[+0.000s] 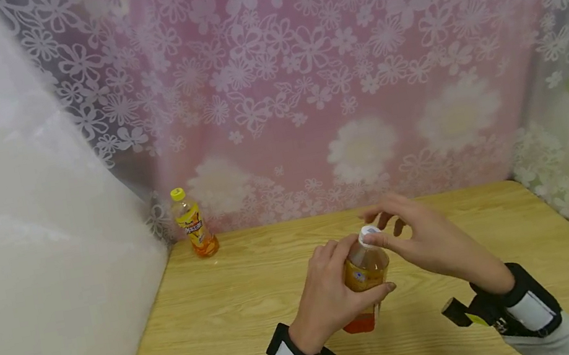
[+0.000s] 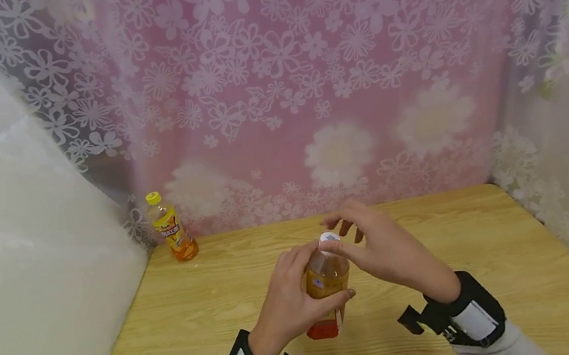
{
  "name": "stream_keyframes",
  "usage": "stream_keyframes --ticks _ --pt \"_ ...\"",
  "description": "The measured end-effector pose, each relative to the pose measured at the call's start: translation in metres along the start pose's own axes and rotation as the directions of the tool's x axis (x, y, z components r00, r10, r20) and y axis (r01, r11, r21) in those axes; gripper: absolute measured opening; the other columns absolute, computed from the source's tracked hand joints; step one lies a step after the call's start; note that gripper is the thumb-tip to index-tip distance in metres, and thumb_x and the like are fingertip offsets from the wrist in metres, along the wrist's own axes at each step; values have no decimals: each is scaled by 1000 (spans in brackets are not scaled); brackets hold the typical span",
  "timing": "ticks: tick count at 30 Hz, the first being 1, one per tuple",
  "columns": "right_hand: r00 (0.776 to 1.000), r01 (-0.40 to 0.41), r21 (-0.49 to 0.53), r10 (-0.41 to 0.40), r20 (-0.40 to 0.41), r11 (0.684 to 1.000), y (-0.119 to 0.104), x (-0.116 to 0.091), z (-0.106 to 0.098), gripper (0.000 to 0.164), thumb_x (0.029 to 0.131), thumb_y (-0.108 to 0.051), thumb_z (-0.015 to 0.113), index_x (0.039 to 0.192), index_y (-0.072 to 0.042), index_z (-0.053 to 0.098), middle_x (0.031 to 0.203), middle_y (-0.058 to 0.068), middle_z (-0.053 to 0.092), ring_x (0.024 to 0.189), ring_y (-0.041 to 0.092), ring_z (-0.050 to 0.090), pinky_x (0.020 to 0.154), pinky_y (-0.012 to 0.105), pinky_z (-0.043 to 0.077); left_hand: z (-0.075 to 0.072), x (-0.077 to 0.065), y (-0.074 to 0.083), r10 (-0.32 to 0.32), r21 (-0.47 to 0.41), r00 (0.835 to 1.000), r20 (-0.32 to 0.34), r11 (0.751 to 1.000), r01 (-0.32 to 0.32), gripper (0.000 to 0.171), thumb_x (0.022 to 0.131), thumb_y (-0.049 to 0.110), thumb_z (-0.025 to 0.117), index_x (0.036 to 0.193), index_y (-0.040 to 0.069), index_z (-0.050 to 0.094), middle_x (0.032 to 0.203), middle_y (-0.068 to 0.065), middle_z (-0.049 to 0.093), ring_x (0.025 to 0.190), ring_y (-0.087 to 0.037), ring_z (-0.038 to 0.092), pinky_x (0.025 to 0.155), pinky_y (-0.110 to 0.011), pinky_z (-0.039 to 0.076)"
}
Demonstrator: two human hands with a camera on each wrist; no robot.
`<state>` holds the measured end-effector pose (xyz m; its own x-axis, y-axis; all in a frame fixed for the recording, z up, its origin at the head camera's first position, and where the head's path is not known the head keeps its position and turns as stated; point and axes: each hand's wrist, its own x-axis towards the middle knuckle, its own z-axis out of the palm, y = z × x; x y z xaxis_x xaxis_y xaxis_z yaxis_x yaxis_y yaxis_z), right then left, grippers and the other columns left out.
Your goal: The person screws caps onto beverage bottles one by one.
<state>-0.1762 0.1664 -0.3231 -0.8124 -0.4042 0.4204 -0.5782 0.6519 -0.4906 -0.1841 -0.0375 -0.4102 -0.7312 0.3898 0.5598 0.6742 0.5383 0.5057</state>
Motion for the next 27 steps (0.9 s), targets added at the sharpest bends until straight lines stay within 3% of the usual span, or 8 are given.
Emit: stream_keyframes --ticks 2,6,8,10,17,22,25,27 --pt "994 100 41 -102 42 994 5 1 -8 33 98 -18 70 130 -25 65 126 -5 63 101 9 60 79 32 54 -1 1 -1 -3 -35 1000 28 999 4 81 78 62 81 146 29 52 112 8 61 98 -8 54 84 -33 50" --pt "947 308 54 -311 76 950 12 1 -14 45 92 3 71 131 -19 68 130 -4 64 107 12 63 79 29 56 -1 1 -3 -17 -90 997 76 996 24 81 80 63 79 148 32 48 120 11 59 105 -8 54 87 -36 49" --pt "932 353 49 -355 67 934 13 1 -14 48 88 9 72 130 -16 69 126 -4 65 105 11 64 79 28 57 0 1 -4 -17 -114 996 86 993 27 81 80 62 79 148 34 47 123 12 58 108 -8 54 88 -37 49" --pt "932 355 49 -358 56 933 13 1 -13 49 87 9 73 129 -17 69 122 -7 66 97 7 63 76 26 56 0 1 -4 -8 -120 996 87 993 19 79 80 62 79 148 35 47 124 12 58 108 -8 53 90 -38 48" --pt "962 272 -13 -271 11 962 13 -5 -9 36 87 -4 79 115 -24 70 98 -17 62 77 3 48 65 22 43 5 -3 -1 -10 -94 997 81 995 18 77 80 63 78 146 38 48 114 14 57 99 -6 48 84 -34 38" --pt "994 66 -89 -73 -83 994 6 -9 5 12 91 -21 79 97 -23 68 80 -14 58 62 3 41 55 22 37 12 -5 1 5 64 1000 4 998 -5 78 79 66 77 144 31 53 107 9 58 88 -8 44 77 -28 35" --pt "991 -48 -98 36 -126 994 3 -9 14 16 93 -32 77 90 -22 65 74 -11 54 58 5 40 53 23 37 13 -4 1 22 136 999 -32 991 -18 78 78 67 78 142 29 54 104 7 58 86 -9 43 75 -27 34" --pt "991 -83 -71 76 -107 994 3 -9 11 17 94 -35 75 93 -23 65 75 -8 53 62 7 45 56 24 41 12 -1 0 34 129 999 -24 991 -30 77 79 66 78 142 30 54 105 7 58 87 -9 45 75 -27 35"
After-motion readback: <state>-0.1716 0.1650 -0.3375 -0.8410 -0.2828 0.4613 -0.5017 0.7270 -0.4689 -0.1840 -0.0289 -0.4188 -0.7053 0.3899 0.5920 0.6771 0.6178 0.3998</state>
